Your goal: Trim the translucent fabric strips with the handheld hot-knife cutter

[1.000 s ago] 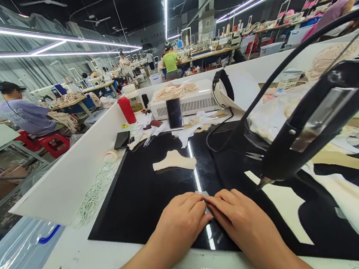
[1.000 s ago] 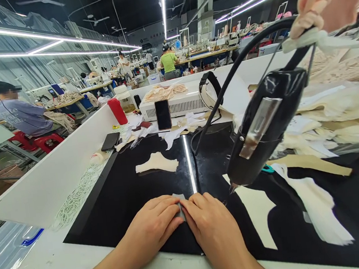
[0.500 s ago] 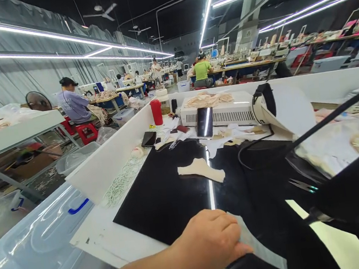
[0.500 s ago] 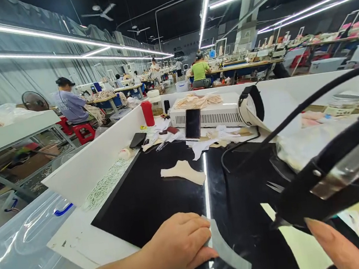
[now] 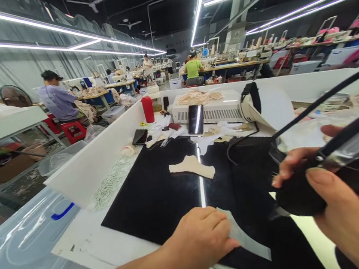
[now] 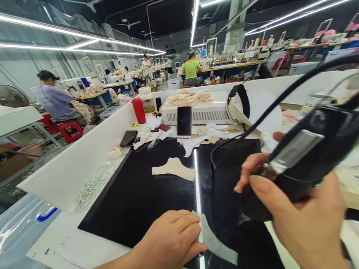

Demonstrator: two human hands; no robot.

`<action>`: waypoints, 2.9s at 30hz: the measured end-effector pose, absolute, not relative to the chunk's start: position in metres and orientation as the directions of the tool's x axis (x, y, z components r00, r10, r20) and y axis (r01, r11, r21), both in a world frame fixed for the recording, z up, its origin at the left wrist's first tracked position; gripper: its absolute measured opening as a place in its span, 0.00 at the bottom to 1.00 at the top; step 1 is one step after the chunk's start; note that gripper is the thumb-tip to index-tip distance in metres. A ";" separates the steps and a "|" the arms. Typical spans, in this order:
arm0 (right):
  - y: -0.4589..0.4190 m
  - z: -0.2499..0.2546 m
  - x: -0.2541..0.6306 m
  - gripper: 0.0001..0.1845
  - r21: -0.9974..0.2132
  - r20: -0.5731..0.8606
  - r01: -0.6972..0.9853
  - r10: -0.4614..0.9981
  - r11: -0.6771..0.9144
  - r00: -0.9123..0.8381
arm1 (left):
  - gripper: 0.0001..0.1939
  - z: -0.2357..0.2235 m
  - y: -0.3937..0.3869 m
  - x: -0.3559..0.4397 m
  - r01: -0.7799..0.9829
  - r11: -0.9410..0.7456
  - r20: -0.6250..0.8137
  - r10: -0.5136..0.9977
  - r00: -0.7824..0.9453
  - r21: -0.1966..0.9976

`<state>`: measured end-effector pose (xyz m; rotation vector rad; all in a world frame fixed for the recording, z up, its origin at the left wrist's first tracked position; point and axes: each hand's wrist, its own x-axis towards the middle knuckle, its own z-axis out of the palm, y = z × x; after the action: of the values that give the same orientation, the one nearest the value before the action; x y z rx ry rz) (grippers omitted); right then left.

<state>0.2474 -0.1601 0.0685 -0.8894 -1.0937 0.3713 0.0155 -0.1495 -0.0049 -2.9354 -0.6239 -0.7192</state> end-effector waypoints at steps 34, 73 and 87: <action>-0.144 0.059 0.189 0.25 -0.745 0.557 -0.092 0.692 0.660 0.459 | 0.17 0.000 -0.154 0.013 0.381 -0.924 0.511 0.333 0.793 0.011; -0.132 0.060 0.170 0.22 -0.768 0.517 -0.153 0.743 0.622 0.425 | 0.16 0.000 -0.153 0.015 0.391 -0.920 0.457 0.346 0.819 -0.004; -0.167 0.082 0.206 0.21 -0.774 0.495 -0.156 0.740 0.614 0.454 | 0.19 0.003 -0.152 0.009 0.362 -0.931 0.459 0.340 0.821 0.043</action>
<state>0.2058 -0.1675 0.0820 -0.7204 -0.9432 0.6164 0.0090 -0.1519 0.0033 -2.9536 -0.5698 -0.7313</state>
